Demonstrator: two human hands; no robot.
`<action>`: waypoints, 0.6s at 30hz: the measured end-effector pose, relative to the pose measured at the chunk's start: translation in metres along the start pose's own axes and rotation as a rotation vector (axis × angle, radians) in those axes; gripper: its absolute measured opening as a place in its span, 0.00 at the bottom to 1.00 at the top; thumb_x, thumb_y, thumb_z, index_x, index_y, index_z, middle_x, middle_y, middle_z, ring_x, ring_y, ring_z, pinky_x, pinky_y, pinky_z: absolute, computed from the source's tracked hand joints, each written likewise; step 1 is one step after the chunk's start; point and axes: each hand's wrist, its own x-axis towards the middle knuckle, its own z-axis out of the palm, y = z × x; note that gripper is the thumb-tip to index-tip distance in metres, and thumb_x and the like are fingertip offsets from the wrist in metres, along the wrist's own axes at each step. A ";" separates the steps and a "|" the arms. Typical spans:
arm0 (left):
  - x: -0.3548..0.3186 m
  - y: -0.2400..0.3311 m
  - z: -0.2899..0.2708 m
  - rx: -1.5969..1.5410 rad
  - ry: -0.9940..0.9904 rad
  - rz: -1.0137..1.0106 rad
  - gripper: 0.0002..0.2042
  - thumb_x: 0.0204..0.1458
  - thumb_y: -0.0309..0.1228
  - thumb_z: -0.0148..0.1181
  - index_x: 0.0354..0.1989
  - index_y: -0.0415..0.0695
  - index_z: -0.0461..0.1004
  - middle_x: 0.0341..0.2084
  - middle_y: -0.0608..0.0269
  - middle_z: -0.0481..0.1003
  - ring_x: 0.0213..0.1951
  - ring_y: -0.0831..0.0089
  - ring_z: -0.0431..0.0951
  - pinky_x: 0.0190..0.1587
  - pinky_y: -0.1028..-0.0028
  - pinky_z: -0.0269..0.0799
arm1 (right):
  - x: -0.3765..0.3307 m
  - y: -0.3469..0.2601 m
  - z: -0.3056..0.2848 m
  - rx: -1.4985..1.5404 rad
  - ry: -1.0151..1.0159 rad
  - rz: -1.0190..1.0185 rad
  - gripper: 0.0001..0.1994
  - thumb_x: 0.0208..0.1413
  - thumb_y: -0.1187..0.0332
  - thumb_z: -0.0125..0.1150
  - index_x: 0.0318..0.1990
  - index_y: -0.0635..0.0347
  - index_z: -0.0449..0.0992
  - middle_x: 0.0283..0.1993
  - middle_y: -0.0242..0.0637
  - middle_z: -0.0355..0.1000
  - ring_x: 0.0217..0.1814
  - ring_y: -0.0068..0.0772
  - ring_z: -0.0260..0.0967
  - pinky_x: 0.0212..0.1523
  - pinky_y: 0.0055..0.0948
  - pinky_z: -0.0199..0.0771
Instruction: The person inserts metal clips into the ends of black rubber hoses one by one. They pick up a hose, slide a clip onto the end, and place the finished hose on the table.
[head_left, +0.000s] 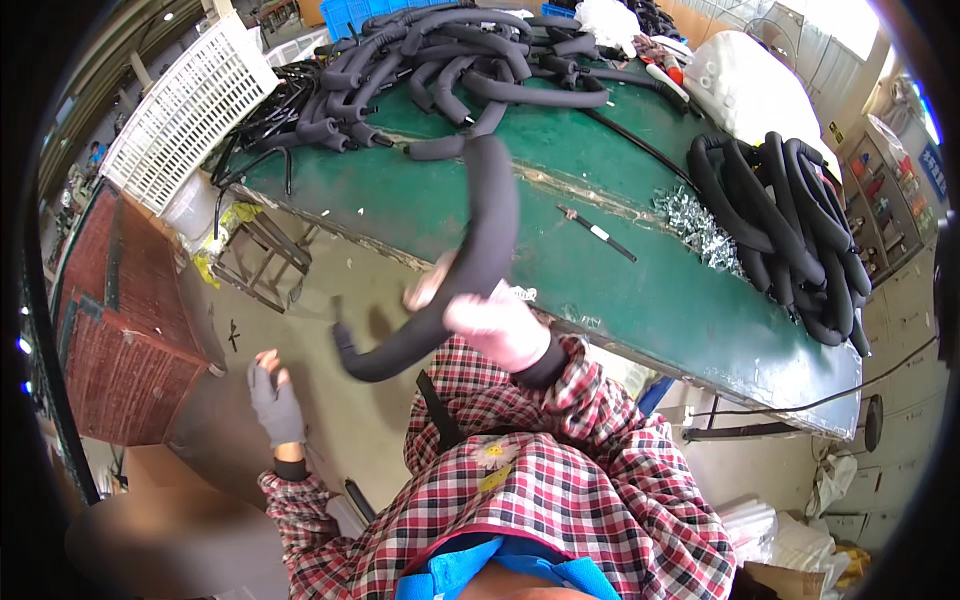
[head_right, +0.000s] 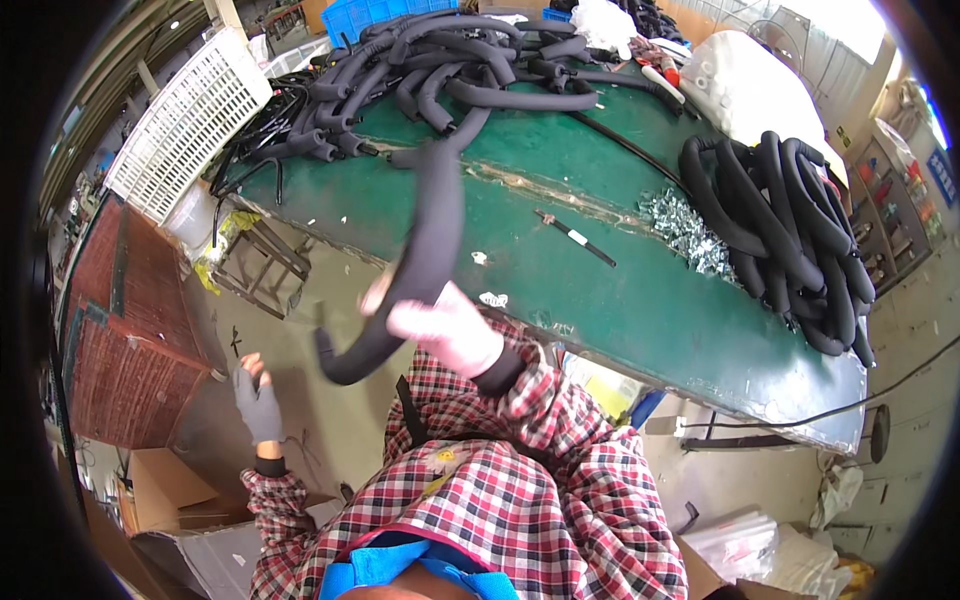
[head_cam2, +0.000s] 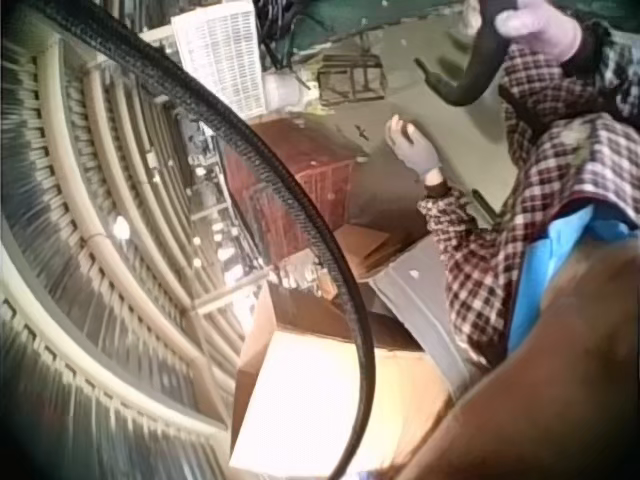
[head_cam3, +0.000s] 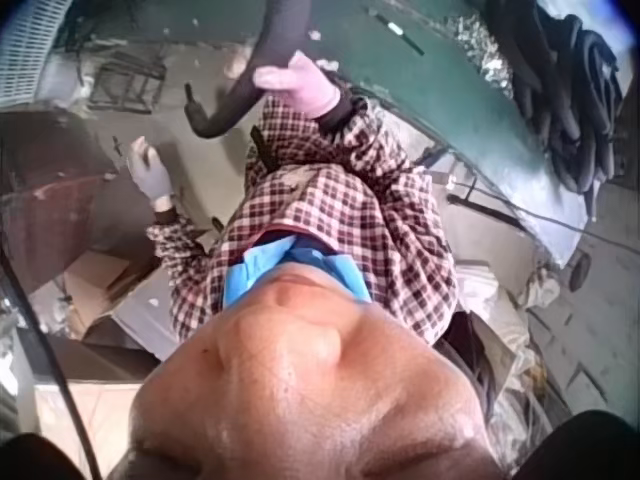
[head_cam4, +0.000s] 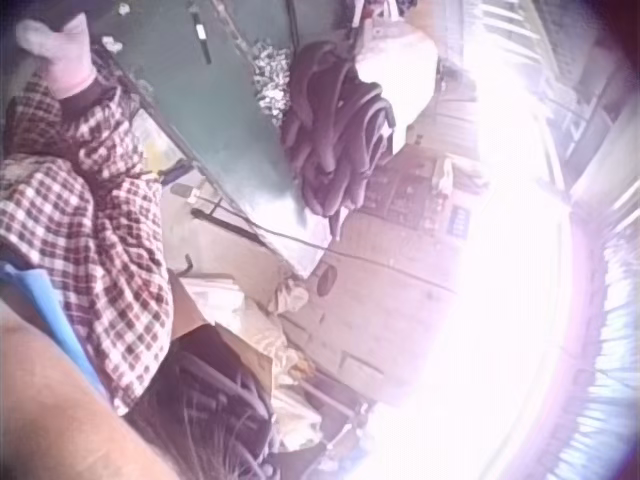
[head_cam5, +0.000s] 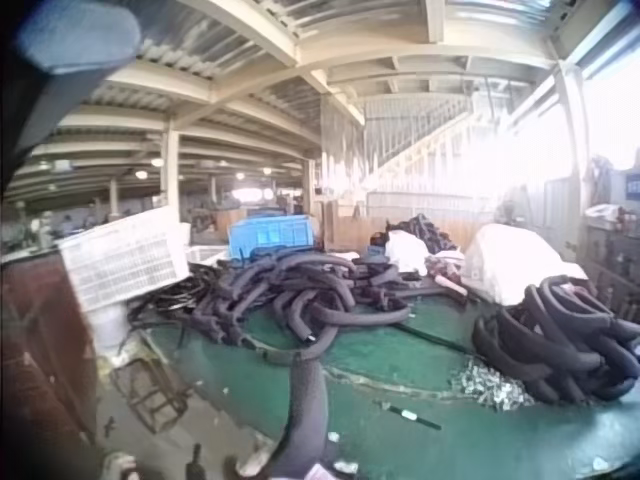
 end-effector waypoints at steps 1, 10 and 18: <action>-0.004 0.057 0.018 -0.183 -0.019 -0.133 0.21 0.63 0.21 0.51 0.65 0.39 0.67 0.58 0.59 0.71 0.56 0.70 0.73 0.59 0.73 0.67 | -0.020 0.006 0.007 -0.206 -0.011 0.099 0.22 0.55 0.66 0.73 0.55 0.59 0.74 0.49 0.36 0.75 0.53 0.34 0.71 0.59 0.38 0.69; 0.012 0.282 0.164 -1.073 -0.759 -0.447 0.37 0.52 0.32 0.69 0.70 0.45 0.58 0.43 0.57 0.75 0.41 0.70 0.77 0.48 0.70 0.75 | -0.146 0.067 -0.050 -1.065 0.154 -0.017 0.21 0.45 0.74 0.69 0.49 0.58 0.74 0.45 0.42 0.72 0.46 0.50 0.70 0.48 0.39 0.73; -0.009 0.252 0.245 -0.640 -0.826 -0.359 0.17 0.52 0.23 0.67 0.49 0.37 0.73 0.30 0.65 0.75 0.33 0.79 0.75 0.37 0.74 0.74 | -0.149 -0.115 -0.044 -1.487 0.239 0.206 0.13 0.49 0.75 0.66 0.44 0.58 0.81 0.42 0.42 0.77 0.45 0.45 0.76 0.47 0.39 0.78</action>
